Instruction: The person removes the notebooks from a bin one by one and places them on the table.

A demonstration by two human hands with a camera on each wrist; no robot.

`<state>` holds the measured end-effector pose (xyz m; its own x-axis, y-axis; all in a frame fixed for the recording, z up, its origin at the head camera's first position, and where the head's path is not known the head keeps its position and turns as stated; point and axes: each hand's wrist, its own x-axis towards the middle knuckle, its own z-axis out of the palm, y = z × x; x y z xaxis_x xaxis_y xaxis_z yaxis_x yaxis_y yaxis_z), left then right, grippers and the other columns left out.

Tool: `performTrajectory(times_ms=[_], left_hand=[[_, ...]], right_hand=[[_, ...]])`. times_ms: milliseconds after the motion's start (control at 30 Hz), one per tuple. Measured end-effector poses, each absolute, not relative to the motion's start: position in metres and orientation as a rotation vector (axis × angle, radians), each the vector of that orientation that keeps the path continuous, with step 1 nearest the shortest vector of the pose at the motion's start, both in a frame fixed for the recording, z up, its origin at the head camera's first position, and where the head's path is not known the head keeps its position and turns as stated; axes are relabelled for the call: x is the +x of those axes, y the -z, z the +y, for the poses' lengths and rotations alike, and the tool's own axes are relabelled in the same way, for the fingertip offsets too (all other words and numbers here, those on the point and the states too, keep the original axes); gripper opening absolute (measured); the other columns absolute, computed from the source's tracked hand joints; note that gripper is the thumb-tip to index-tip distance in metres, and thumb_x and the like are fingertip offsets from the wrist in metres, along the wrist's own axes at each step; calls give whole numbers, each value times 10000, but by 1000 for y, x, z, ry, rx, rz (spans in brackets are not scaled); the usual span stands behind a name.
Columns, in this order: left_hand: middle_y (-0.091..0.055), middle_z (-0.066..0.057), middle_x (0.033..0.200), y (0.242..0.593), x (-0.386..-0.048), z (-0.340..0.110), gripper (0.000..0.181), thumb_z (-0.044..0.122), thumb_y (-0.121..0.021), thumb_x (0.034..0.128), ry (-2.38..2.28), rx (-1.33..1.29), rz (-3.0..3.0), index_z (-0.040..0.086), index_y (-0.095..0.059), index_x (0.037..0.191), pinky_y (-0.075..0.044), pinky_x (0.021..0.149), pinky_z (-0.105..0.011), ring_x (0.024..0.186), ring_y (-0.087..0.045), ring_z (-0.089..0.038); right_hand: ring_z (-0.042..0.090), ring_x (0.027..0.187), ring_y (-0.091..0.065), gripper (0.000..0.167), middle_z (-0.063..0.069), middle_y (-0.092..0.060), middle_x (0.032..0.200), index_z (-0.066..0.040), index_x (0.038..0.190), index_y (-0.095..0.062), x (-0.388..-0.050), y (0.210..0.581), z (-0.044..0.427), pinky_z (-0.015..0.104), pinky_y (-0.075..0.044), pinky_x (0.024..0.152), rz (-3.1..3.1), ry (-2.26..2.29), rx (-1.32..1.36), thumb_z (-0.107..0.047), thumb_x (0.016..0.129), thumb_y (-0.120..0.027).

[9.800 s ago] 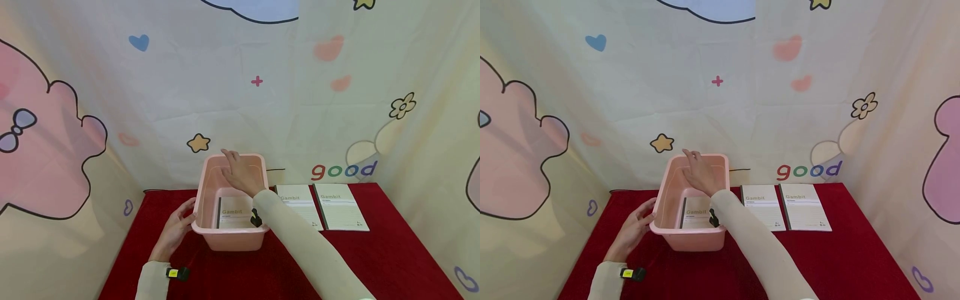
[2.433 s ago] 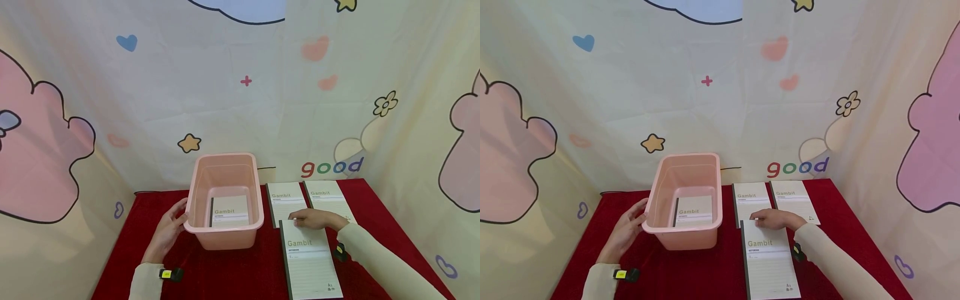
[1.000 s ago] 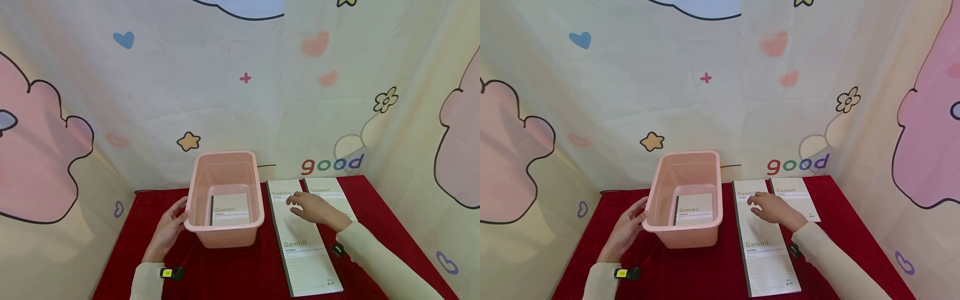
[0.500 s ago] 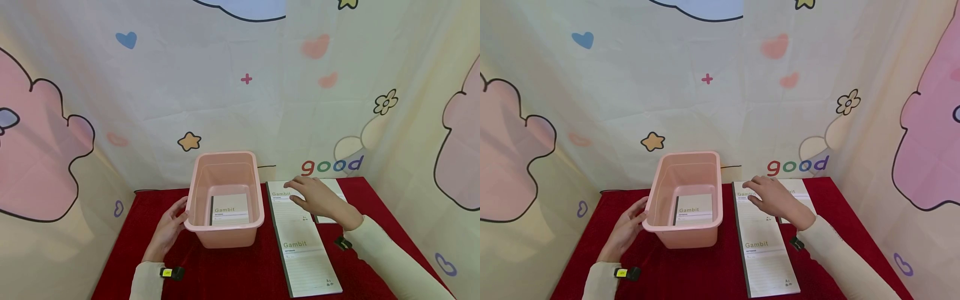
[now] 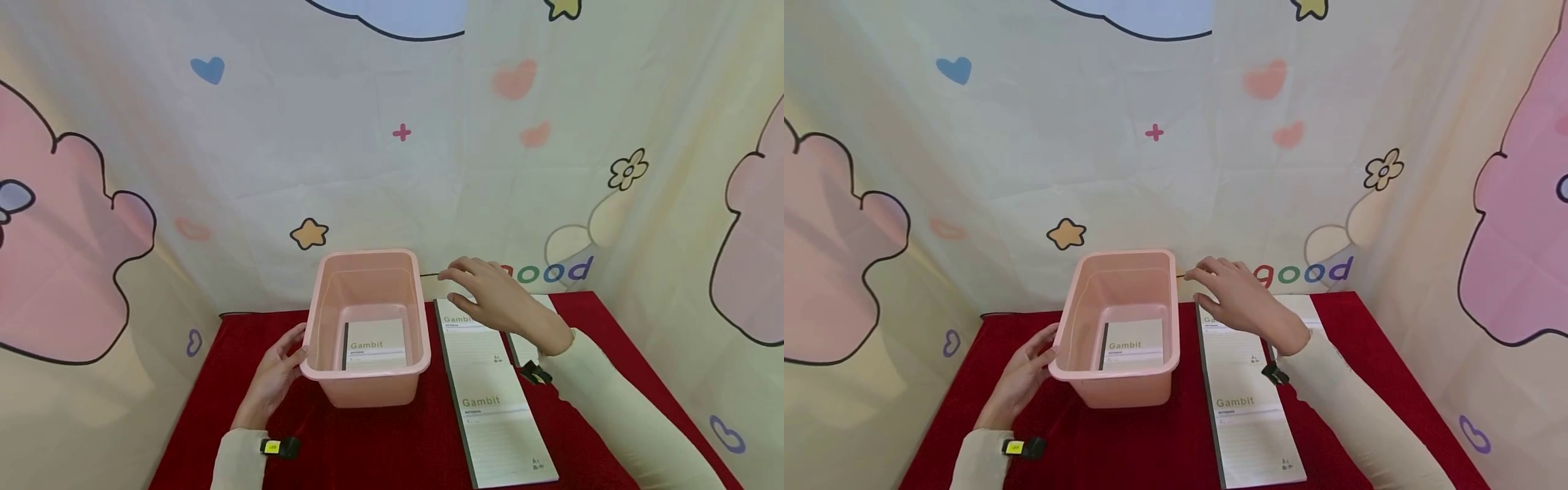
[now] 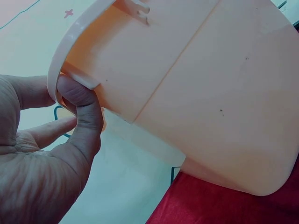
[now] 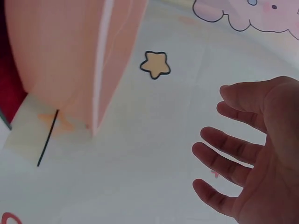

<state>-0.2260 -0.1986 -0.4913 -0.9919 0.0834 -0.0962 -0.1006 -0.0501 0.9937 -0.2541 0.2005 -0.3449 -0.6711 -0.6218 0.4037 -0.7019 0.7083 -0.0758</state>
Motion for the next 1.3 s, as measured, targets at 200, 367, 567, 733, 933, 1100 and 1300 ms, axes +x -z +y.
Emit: performTrajectory(times_ms=[200,367,567,733,933,1100,1300], left_hand=[[-390,-107,1479,493,-227,-199,574,141,-593,975,-2194,-27,2091,165,-361,1499,-548,920,-309,1260,-468,-269],[-401,-107,1467,495,-227,-198,571,134,-597,971,-2202,-26,2076,160,-368,1493,-545,920,-324,1258,-472,-273],[-403,-109,1469,495,-227,-198,562,122,-591,974,-2202,-27,2066,162,-372,1489,-530,959,-367,1279,-455,-296],[-405,-103,1482,495,-227,-199,561,130,-595,972,-2199,-16,2078,168,-374,1487,-523,979,-391,1281,-453,-301],[-392,-105,1491,495,-226,-201,565,128,-585,978,-2197,-36,2075,169,-362,1496,-530,959,-355,1294,-450,-305],[-409,-107,1470,494,-227,-201,554,120,-585,975,-2207,-41,2068,170,-377,1486,-535,939,-343,1298,-455,-311],[-407,-117,1460,496,-229,-199,553,134,-588,977,-2204,-49,2074,171,-379,1487,-530,960,-365,1306,-459,-320]], right_hand=[[264,1110,-596,343,90,-619,1211,-129,1253,-623,-262,332,179,504,-482,929,-2502,-359,1098,-187,918,-671],[259,1146,-584,398,84,-602,1267,-136,1311,-588,-271,322,163,488,-490,927,-2470,-379,1149,-191,926,-669],[271,1165,-574,413,87,-574,1308,-132,1336,-560,-286,314,139,482,-484,955,-2481,-389,1192,-177,934,-646],[301,1227,-552,433,99,-539,1367,-145,1374,-529,-301,316,115,497,-448,1045,-2582,-430,1167,-208,954,-611],[287,1257,-530,444,89,-515,1393,-172,1391,-516,-317,331,84,491,-447,1053,-2687,-471,1097,-224,959,-604],[297,1285,-498,447,85,-487,1419,-201,1398,-509,-326,341,60,526,-435,1042,-2749,-421,1022,-240,962,-599],[272,1301,-478,446,48,-467,1433,-256,1404,-491,-343,363,43,519,-424,1050,-2835,-408,933,-265,968,-586]])
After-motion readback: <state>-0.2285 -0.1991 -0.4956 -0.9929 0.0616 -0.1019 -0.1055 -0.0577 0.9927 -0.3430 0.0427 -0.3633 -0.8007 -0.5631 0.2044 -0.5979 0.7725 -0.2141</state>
